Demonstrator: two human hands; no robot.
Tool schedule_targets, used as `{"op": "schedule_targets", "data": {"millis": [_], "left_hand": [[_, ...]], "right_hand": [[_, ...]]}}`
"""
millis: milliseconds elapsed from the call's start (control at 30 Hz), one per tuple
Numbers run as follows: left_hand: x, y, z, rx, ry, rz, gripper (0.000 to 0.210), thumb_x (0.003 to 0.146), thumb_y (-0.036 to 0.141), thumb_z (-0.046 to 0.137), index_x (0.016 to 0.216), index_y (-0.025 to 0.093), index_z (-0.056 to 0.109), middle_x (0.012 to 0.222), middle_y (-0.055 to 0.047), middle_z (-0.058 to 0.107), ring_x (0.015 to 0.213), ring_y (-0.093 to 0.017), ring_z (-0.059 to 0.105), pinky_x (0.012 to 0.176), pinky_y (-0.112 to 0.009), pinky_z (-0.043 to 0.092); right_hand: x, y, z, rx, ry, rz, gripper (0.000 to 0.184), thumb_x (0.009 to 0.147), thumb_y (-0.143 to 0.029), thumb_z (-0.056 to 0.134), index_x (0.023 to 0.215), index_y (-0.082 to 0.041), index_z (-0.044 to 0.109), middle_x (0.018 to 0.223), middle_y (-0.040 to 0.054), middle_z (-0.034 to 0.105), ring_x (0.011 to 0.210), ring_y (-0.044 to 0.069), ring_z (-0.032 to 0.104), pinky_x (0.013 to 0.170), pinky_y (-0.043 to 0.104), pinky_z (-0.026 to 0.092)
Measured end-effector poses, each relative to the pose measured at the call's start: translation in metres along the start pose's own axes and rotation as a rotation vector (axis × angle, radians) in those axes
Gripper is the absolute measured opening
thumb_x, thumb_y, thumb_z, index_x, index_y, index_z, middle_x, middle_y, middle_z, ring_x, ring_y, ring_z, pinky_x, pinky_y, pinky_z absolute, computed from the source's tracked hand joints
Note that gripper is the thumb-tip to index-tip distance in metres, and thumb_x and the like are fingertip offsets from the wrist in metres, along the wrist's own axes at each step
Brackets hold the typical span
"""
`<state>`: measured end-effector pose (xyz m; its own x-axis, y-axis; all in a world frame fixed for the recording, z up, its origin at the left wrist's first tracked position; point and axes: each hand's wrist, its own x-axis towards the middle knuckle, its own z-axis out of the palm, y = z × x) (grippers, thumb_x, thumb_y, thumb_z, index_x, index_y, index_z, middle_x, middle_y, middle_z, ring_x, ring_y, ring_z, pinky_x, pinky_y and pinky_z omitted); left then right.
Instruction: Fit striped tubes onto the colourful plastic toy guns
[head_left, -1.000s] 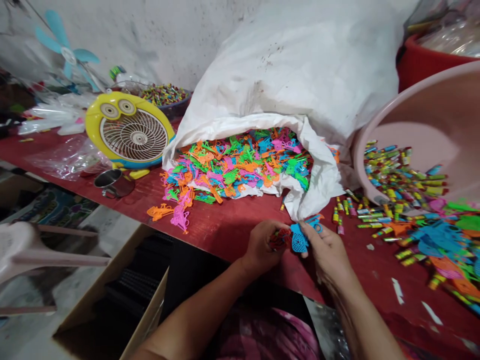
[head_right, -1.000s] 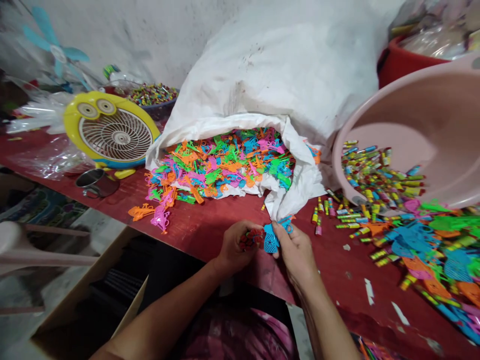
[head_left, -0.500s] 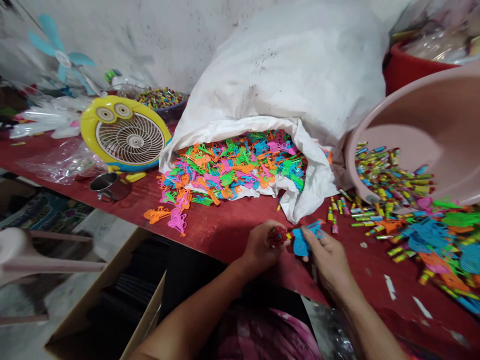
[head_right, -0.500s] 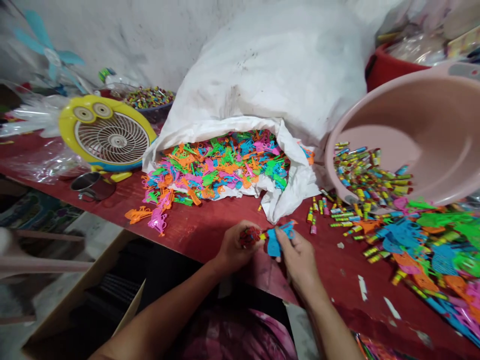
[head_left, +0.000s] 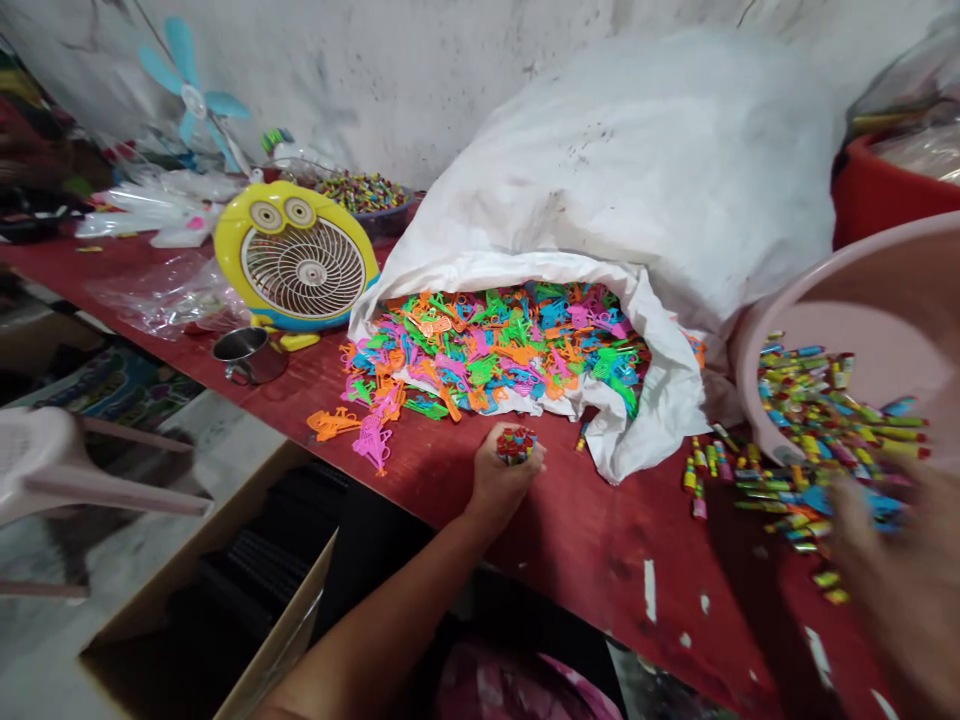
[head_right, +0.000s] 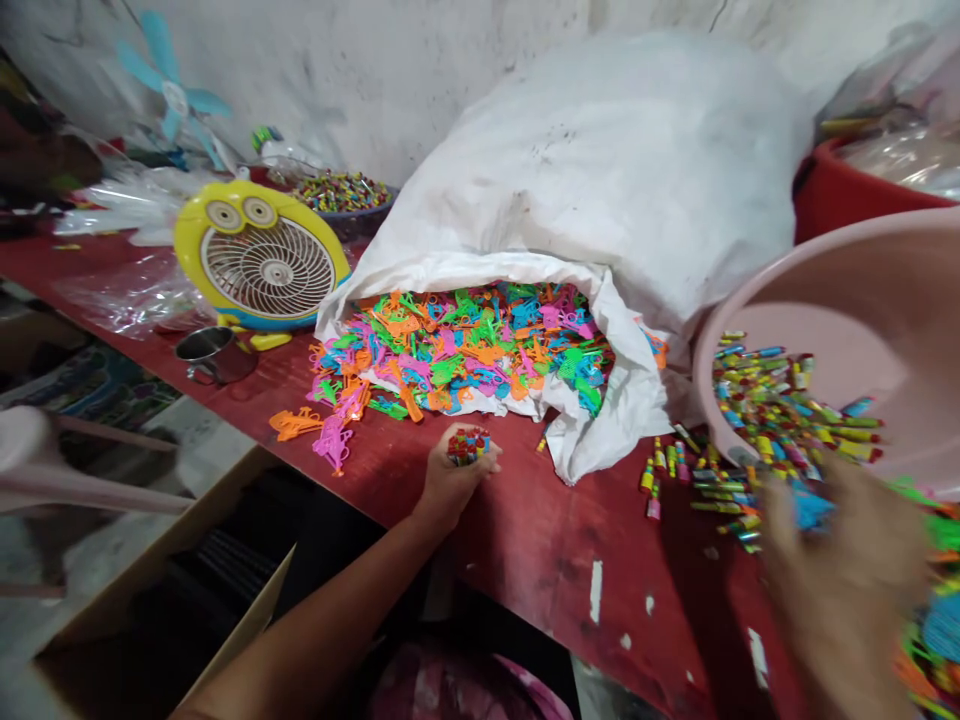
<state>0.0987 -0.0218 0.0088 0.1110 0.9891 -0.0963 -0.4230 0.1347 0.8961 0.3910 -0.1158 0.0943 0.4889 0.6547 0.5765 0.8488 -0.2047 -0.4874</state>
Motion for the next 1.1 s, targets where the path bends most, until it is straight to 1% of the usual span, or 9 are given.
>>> {"op": "schedule_targets", "data": {"millis": [133, 267, 367, 467, 633, 800, 933, 1000, 1100], "left_hand": [[0.001, -0.009, -0.001, 0.008, -0.025, 0.031, 0.029, 0.067, 0.025, 0.078, 0.085, 0.016, 0.057, 0.064, 0.005, 0.057, 0.053, -0.008, 0.053, 0.054, -0.019, 0.046], [0.004, -0.012, -0.003, -0.022, -0.046, 0.036, 0.032, 0.065, 0.024, 0.08, 0.087, 0.015, 0.058, 0.066, 0.004, 0.059, 0.053, -0.008, 0.054, 0.055, -0.02, 0.05], [0.007, -0.011, -0.003, -0.015, -0.001, 0.039, 0.031, 0.065, 0.025, 0.08, 0.085, 0.015, 0.059, 0.065, 0.003, 0.06, 0.054, -0.009, 0.057, 0.054, -0.02, 0.049], [0.008, -0.007, -0.002, -0.013, 0.045, 0.013, 0.031, 0.064, 0.025, 0.079, 0.086, 0.015, 0.059, 0.064, 0.003, 0.061, 0.053, -0.011, 0.059, 0.052, -0.02, 0.049], [0.005, 0.0, 0.001, -0.057, 0.079, -0.039, 0.036, 0.06, 0.027, 0.082, 0.085, 0.014, 0.06, 0.063, 0.002, 0.063, 0.052, -0.011, 0.06, 0.053, -0.021, 0.05], [0.003, 0.001, 0.004, -0.07, 0.084, -0.065, 0.039, 0.056, 0.025, 0.085, 0.084, 0.013, 0.06, 0.064, 0.001, 0.065, 0.05, -0.011, 0.06, 0.052, -0.021, 0.049], [0.0, -0.002, 0.008, -0.087, 0.066, -0.079, 0.041, 0.056, 0.025, 0.086, 0.085, 0.013, 0.06, 0.065, 0.001, 0.065, 0.052, -0.011, 0.061, 0.052, -0.02, 0.049], [-0.004, -0.002, 0.01, -0.089, 0.068, -0.1, 0.041, 0.056, 0.024, 0.086, 0.086, 0.013, 0.06, 0.064, 0.001, 0.065, 0.051, -0.01, 0.06, 0.052, -0.02, 0.048], [-0.012, -0.001, 0.015, -0.085, 0.053, -0.122, 0.038, 0.059, 0.024, 0.085, 0.086, 0.013, 0.06, 0.063, 0.001, 0.065, 0.052, -0.011, 0.061, 0.053, -0.019, 0.047]], "right_hand": [[-0.004, -0.075, 0.096, 0.152, -0.292, -0.47, 0.032, 0.093, -0.04, 0.047, 0.108, -0.019, 0.067, 0.104, 0.014, 0.068, 0.097, 0.027, 0.061, 0.085, 0.04, 0.046], [0.007, -0.14, 0.18, -0.029, -0.458, -0.549, 0.031, 0.09, -0.03, 0.052, 0.114, -0.014, 0.064, 0.107, 0.0149, 0.065, 0.099, 0.028, 0.056, 0.085, 0.038, 0.042], [0.014, -0.158, 0.209, -0.11, -0.497, -0.537, 0.036, 0.085, -0.029, 0.059, 0.116, -0.012, 0.063, 0.108, 0.0173, 0.063, 0.102, 0.033, 0.053, 0.085, 0.04, 0.04], [0.011, -0.15, 0.206, -0.103, -0.531, -0.565, 0.031, 0.086, -0.03, 0.059, 0.11, -0.012, 0.065, 0.101, 0.0157, 0.064, 0.097, 0.031, 0.055, 0.083, 0.038, 0.041], [-0.01, -0.112, 0.164, 0.079, -0.59, -0.584, 0.032, 0.091, -0.034, 0.055, 0.114, -0.014, 0.066, 0.094, 0.0107, 0.067, 0.087, 0.024, 0.059, 0.078, 0.033, 0.044], [-0.036, -0.078, 0.129, 0.492, -0.489, -0.228, 0.033, 0.092, -0.043, 0.056, 0.112, -0.019, 0.069, 0.095, 0.0062, 0.07, 0.085, 0.021, 0.062, 0.078, 0.031, 0.046], [-0.051, -0.065, 0.118, 0.627, -0.537, 0.1, 0.035, 0.089, -0.049, 0.06, 0.098, -0.018, 0.072, 0.076, 0.0009, 0.065, 0.067, 0.016, 0.057, 0.06, 0.025, 0.042], [-0.056, -0.064, 0.114, 0.643, -0.551, 0.158, 0.037, 0.09, -0.051, 0.057, 0.095, -0.017, 0.073, 0.07, -0.0002, 0.062, 0.062, 0.015, 0.053, 0.056, 0.024, 0.039], [-0.061, -0.068, 0.105, 0.617, -0.429, 0.06, 0.035, 0.091, -0.048, 0.057, 0.097, -0.018, 0.073, 0.081, 0.0027, 0.065, 0.074, 0.017, 0.057, 0.067, 0.026, 0.043]]}}
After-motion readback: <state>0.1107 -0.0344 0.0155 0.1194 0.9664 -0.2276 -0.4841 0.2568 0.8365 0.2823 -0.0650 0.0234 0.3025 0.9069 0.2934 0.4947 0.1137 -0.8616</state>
